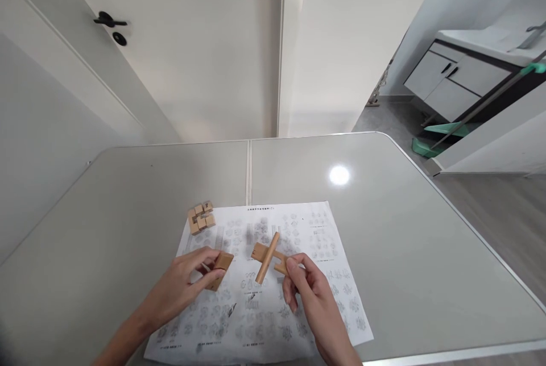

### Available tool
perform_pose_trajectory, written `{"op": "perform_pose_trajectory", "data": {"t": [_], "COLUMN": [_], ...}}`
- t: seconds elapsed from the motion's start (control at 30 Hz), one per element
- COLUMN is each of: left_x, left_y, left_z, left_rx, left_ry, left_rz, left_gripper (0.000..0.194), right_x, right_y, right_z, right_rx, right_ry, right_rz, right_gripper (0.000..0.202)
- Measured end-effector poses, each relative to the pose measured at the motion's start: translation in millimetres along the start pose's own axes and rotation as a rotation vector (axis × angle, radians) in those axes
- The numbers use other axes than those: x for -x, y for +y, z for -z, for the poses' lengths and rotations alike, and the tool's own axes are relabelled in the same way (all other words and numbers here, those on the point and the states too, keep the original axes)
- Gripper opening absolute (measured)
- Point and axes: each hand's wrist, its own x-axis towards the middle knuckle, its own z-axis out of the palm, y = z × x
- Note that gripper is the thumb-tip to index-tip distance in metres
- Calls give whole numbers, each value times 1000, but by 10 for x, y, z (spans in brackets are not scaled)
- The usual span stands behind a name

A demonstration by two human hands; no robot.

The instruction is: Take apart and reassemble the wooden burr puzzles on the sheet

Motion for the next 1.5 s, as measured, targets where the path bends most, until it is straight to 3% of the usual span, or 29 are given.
{"op": "perform_pose_trajectory", "data": {"t": [0.17, 0.4, 0.63, 0.77, 0.83, 0.97, 1.03, 1.13, 1.3, 1.4, 1.5], "left_x": [-54, -133, -119, -75, -14, 127, 164, 175, 226, 296, 336], "left_y": [-194, -202, -348, -288, -193, -15, 38, 98, 140, 35, -196], "left_z": [34, -21, -97, -80, -52, -46, -87, -162, -139, -27, 114], "left_rx": [-118, -253, -365, -322, -219, 16, 54, 69, 95, 106, 62], "left_ry": [33, 117, 232, 286, 200, -60, -148, -201, -128, -80, 8], "left_rz": [-2, -117, -170, -223, -255, -252, -232, -224, -234, -240, -232], "left_gripper": [35, 34, 27, 20, 36, 104, 122, 118, 102, 97, 97], "right_x": [31, 51, 46, 37, 40, 69, 88, 108, 116, 105, 70], "right_y": [44, 59, 60, 64, 57, 25, 12, 6, 14, 5, -10], "right_z": [-51, -110, -155, -176, -192, -235, -264, -312, -337, -280, -213], "right_rx": [25, 23, 29, 28, 29, 43, 54, 62, 78, 100, 139], "right_ry": [-43, -114, -172, -192, -206, -248, -283, -335, -366, -360, -317], "right_rz": [4, 3, 2, -6, -14, -50, -67, -80, -74, -67, -45], "right_gripper": [50, 51, 51, 51, 52, 52, 53, 54, 53, 52, 50]}}
